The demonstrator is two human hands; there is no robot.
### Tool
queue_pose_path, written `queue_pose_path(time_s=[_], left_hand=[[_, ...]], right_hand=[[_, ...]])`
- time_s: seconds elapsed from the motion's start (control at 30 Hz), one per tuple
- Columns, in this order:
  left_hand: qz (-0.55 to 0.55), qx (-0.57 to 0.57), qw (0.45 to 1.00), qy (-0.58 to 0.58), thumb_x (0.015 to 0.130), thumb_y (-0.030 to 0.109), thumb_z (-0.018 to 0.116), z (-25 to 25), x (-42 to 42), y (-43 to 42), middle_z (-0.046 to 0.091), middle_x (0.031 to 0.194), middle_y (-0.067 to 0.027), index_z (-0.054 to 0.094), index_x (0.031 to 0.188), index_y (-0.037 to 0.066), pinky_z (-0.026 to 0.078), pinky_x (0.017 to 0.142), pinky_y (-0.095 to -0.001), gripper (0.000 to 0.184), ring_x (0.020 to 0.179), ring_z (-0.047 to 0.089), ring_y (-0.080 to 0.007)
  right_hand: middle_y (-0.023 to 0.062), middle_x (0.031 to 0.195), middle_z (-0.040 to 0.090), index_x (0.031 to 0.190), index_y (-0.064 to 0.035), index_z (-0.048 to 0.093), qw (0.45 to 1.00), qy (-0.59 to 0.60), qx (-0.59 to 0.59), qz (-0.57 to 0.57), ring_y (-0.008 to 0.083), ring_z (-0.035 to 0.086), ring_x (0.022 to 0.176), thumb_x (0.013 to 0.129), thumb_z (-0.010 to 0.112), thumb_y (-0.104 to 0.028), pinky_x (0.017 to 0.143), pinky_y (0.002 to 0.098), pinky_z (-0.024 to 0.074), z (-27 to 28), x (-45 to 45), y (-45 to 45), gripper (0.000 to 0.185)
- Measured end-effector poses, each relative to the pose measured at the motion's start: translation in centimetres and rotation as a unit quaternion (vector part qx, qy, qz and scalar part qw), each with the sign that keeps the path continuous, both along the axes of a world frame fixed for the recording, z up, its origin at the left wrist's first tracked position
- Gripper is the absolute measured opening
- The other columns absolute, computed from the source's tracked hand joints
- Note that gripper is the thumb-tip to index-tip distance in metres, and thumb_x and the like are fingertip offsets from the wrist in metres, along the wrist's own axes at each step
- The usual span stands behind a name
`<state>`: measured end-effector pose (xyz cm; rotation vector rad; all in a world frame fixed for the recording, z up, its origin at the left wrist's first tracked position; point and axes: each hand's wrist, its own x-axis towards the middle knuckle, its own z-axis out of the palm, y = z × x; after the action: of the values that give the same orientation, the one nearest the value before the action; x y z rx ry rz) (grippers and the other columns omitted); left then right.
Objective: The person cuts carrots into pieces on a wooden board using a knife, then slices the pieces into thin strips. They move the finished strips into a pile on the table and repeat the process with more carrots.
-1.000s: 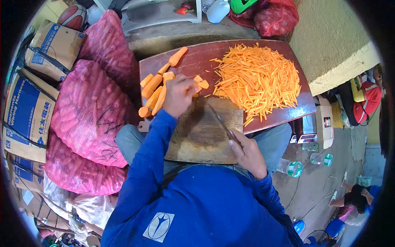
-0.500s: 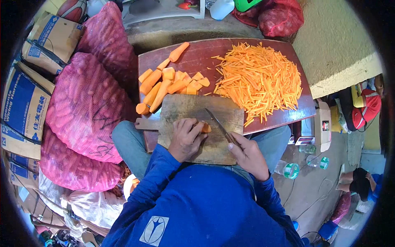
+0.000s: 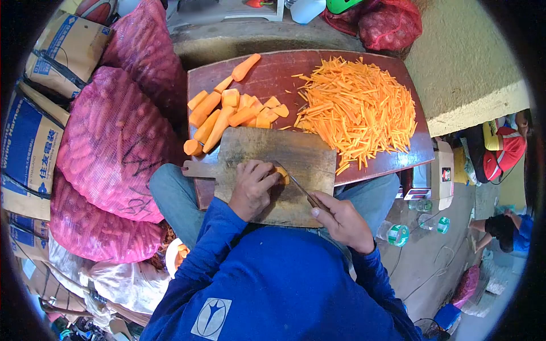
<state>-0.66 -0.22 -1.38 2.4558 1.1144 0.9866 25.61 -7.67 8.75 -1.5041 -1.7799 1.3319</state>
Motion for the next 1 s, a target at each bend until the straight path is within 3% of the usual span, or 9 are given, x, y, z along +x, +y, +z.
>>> queue_pose_path(time_s=[0.33, 0.43, 0.5, 0.8, 1.0], left_hand=[[-0.018, 0.002, 1.0, -0.008, 0.074, 0.003, 0.075, -0.5, -0.2, -0.3, 0.065, 0.113, -0.0101, 0.074, 0.108, 0.006, 0.046, 0.093, -0.0461, 0.034, 0.11, 0.062, -0.0328], [-0.054, -0.045, 0.997, -0.024, 0.073, 0.001, 0.074, -0.1, -0.3, -0.6, 0.065, 0.115, -0.012, 0.074, 0.11, 0.004, 0.047, 0.095, -0.0467, 0.036, 0.111, 0.062, -0.0334], [-0.066, -0.042, 0.997, -0.019, 0.072, 0.001, 0.074, 0.3, -0.1, -0.9, 0.064, 0.118, -0.0132, 0.072, 0.113, 0.003, 0.047, 0.095, -0.0474, 0.042, 0.11, 0.062, -0.0345], [-0.053, -0.045, 0.997, -0.018, 0.073, 0.003, 0.077, 1.1, 0.0, -0.8, 0.062, 0.12, -0.016, 0.07, 0.119, 0.002, 0.048, 0.095, -0.0485, 0.046, 0.112, 0.06, -0.0369], [-0.025, -0.028, 0.999, -0.007, 0.075, 0.002, 0.074, 0.5, 0.0, -0.3, 0.061, 0.124, -0.0178, 0.07, 0.12, 0.001, 0.049, 0.097, -0.0491, 0.045, 0.115, 0.06, -0.0393]], right_hand=[[0.0195, 0.089, 0.067, 0.138, 0.0019, 0.062, 1.0, 0.017, -0.015, 0.017, 0.0307, 0.066, 0.073, 0.109, 0.063, -0.018, 0.071, 0.041, 0.0536, 0.6, 1.0, -0.4, 0.035], [0.0193, 0.091, 0.069, 0.138, 0.002, 0.063, 1.0, 0.009, -0.008, 0.028, 0.0306, 0.068, 0.074, 0.108, 0.065, -0.018, 0.071, 0.0404, 0.0543, 1.6, 1.1, -0.4, 0.036], [0.0266, 0.092, 0.07, 0.137, -0.0002, 0.063, 0.999, 0.005, -0.017, 0.031, 0.0461, 0.073, 0.082, 0.107, 0.067, -0.019, 0.071, 0.0461, 0.0552, 2.2, 1.2, -0.6, 0.035], [0.0302, 0.103, 0.073, 0.139, 0.0047, 0.062, 0.999, 0.014, 0.039, 0.002, 0.0473, 0.076, 0.096, 0.104, 0.07, -0.015, 0.078, 0.0469, 0.0588, 0.9, -1.3, -0.6, 0.04], [0.0298, 0.098, 0.072, 0.135, 0.0021, 0.064, 0.999, -0.012, 0.021, -0.031, 0.0505, 0.073, 0.091, 0.104, 0.068, -0.014, 0.075, 0.0491, 0.0572, 1.1, -1.3, -0.4, 0.035]])
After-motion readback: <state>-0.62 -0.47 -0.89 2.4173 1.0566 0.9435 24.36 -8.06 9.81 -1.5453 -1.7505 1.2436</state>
